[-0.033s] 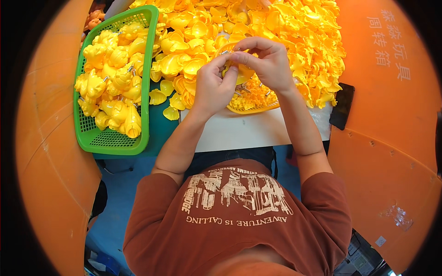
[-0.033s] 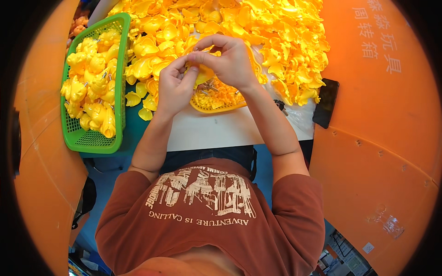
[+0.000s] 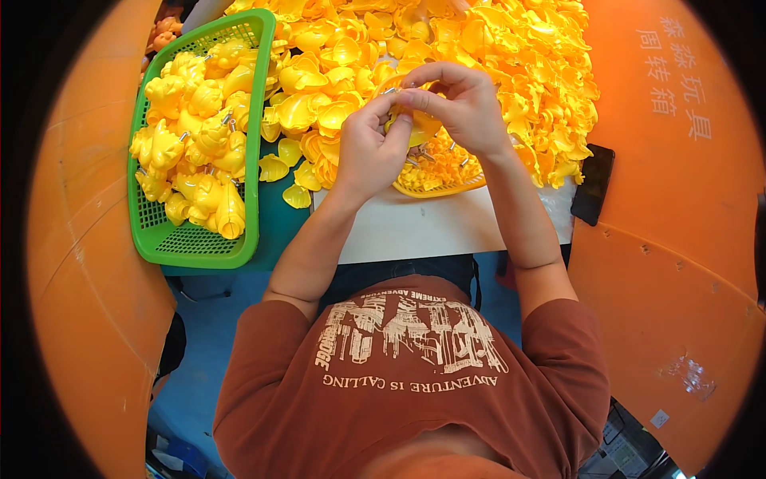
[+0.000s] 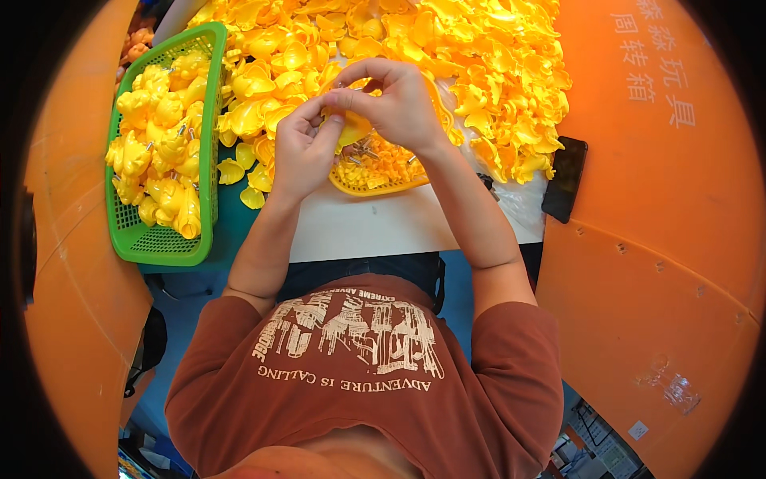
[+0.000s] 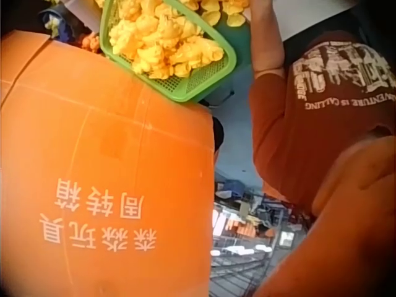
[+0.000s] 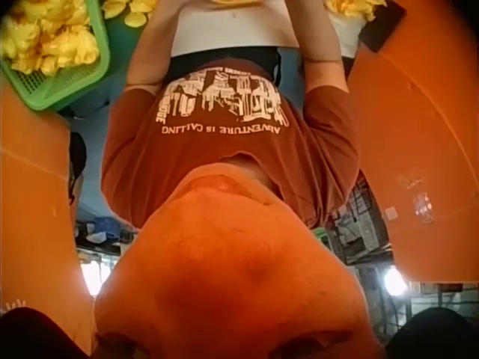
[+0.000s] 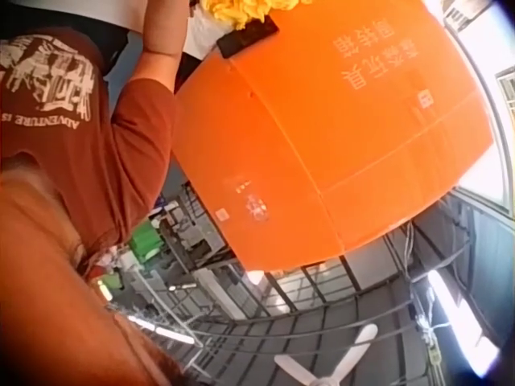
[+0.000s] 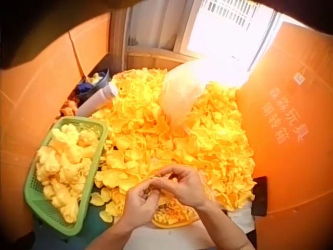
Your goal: Assemble small yellow toy ducks by inserting a metal component and joining the plastic pieces.
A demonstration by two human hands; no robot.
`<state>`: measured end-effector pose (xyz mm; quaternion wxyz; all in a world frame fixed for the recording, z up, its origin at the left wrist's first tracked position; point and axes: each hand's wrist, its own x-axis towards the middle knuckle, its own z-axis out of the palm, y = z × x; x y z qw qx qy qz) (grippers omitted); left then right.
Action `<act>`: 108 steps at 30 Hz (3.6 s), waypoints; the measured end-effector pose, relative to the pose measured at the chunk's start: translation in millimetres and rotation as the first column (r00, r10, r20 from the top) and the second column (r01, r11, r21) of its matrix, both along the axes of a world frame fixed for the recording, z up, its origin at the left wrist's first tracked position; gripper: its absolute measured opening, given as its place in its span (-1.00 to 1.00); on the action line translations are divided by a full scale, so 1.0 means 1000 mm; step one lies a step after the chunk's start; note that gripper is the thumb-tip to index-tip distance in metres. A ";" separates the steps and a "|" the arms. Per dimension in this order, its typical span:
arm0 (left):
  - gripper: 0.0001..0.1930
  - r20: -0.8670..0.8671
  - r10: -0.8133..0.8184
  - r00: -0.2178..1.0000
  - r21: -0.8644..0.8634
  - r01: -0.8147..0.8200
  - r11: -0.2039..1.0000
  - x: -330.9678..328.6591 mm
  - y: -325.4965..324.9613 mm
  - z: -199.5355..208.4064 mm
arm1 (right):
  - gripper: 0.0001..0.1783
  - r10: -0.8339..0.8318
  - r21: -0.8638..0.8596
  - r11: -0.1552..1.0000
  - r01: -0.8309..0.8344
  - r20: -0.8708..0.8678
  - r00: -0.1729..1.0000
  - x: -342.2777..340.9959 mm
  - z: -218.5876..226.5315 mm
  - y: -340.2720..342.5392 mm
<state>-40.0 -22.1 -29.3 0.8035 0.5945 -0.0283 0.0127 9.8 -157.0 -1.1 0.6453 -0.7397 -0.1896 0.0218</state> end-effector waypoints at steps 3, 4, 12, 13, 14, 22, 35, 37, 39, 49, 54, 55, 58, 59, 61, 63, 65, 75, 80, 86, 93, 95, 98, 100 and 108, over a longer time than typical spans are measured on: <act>-0.79 -0.170 -0.063 0.983 -0.180 0.032 0.983 0.001 0.008 0.010 | -0.87 0.090 -0.040 0.994 -0.098 -0.165 0.982 0.016 0.010 0.009; -0.79 -0.164 -0.064 0.984 -0.176 0.034 0.984 0.001 0.009 0.010 | -0.83 0.051 0.063 0.997 -0.041 -0.157 0.986 0.026 0.012 0.014; -0.74 -0.238 -0.585 0.775 -0.158 0.563 0.811 -0.006 0.017 0.017 | -0.51 0.562 -0.872 0.360 -0.333 -0.083 0.823 0.101 0.000 0.068; -0.75 -0.241 -0.602 0.761 -0.151 0.583 0.798 -0.004 0.020 0.015 | -0.47 0.586 -0.896 0.292 -0.335 -0.109 0.803 0.098 0.004 0.075; -0.75 -0.239 -0.599 0.764 -0.148 0.582 0.800 -0.003 0.021 0.016 | -0.44 0.606 -0.916 0.224 -0.334 -0.138 0.783 0.097 0.006 0.080; -0.78 -0.223 -0.410 0.884 -0.274 0.347 0.897 0.003 0.022 0.012 | -0.59 0.392 -0.469 0.821 -0.327 0.046 0.919 0.098 0.010 0.032; -0.66 -0.218 -0.264 0.940 -0.753 0.009 0.658 0.005 -0.002 0.016 | -0.68 -0.029 0.208 0.976 0.069 -0.192 0.981 -0.042 0.015 -0.009; -0.61 -0.167 -0.222 0.961 -0.698 0.044 0.715 0.006 -0.004 0.011 | -0.68 -0.115 0.072 0.990 0.125 -0.123 0.986 -0.044 0.010 -0.005; -0.60 -0.175 -0.244 0.954 -0.669 0.067 0.740 0.007 0.000 0.005 | -0.67 -0.188 -0.065 0.981 0.185 -0.043 0.981 -0.044 0.008 -0.005; -0.62 -0.177 -0.275 0.945 -0.794 0.028 0.607 0.002 0.003 0.012 | -0.57 -0.219 -0.121 0.969 0.216 -0.011 0.976 -0.033 0.011 -0.014; -0.62 -0.151 -0.203 0.968 -0.731 0.029 0.681 0.001 -0.003 0.011 | -0.53 -0.024 -0.523 0.804 0.283 0.447 0.894 -0.029 0.017 -0.023; -0.62 -0.153 -0.211 0.965 -0.729 0.034 0.684 0.002 -0.003 0.009 | -0.53 -0.027 -0.523 0.802 0.287 0.448 0.894 -0.027 0.017 -0.025; -0.61 -0.170 -0.223 0.960 -0.725 0.032 0.688 0.001 -0.005 0.008 | -0.60 0.029 -0.487 0.819 0.302 0.563 0.826 -0.026 0.023 -0.026; -0.61 -0.184 -0.225 0.957 -0.724 0.023 0.690 0.000 -0.005 0.009 | -0.66 -0.040 -0.459 0.861 0.219 0.368 0.929 -0.028 0.027 -0.025; -0.60 -0.206 -0.221 0.953 -0.742 -0.005 0.671 0.000 -0.006 0.011 | -0.73 -0.093 -0.407 0.901 0.147 0.150 0.984 -0.032 0.032 -0.024; -0.60 -0.228 -0.211 0.951 -0.758 -0.037 0.651 0.000 -0.005 0.010 | -0.83 -0.108 -0.415 0.883 0.219 0.274 0.956 -0.033 0.033 -0.025; -0.59 -0.189 -0.234 0.954 -0.785 -0.004 0.620 0.002 -0.004 0.007 | -0.83 -0.066 -0.461 0.865 0.198 0.286 0.956 -0.036 0.028 -0.032; -0.59 -0.156 -0.217 0.964 -0.788 0.011 0.615 0.005 -0.005 0.004 | -0.94 -0.236 0.001 0.972 0.237 0.068 0.969 -0.041 0.027 -0.018; -0.60 -0.152 -0.234 0.960 -0.807 0.016 0.590 0.003 0.000 0.004 | -0.90 -0.337 -0.199 0.887 0.416 0.337 0.879 -0.044 0.011 0.016; -0.61 -0.162 -0.262 0.951 -0.819 0.018 0.574 0.003 0.003 0.003 | -0.91 -0.340 -0.022 0.937 0.349 0.172 0.925 -0.041 0.003 0.020; -0.61 -0.168 -0.260 0.951 -0.814 0.015 0.581 0.003 0.002 0.003 | -0.89 -0.323 -0.095 0.931 0.354 0.244 0.915 -0.042 0.003 0.020; -0.61 -0.172 -0.262 0.950 -0.811 0.015 0.585 0.002 0.003 0.000 | -0.89 -0.319 -0.106 0.929 0.354 0.250 0.914 -0.044 0.004 0.020; -0.60 -0.180 -0.266 0.947 -0.811 0.011 0.585 0.001 0.002 0.001 | -0.90 -0.314 -0.132 0.924 0.359 0.274 0.909 -0.046 0.006 0.020; -0.60 -0.183 -0.268 0.946 -0.814 0.007 0.580 0.001 0.002 0.002 | -0.91 -0.310 -0.147 0.920 0.363 0.293 0.905 -0.047 0.008 0.020; -0.59 -0.156 -0.226 0.962 -0.807 0.008 0.590 -0.001 -0.001 0.008 | -0.91 -0.302 -0.197 0.900 0.389 0.361 0.882 -0.050 0.011 0.020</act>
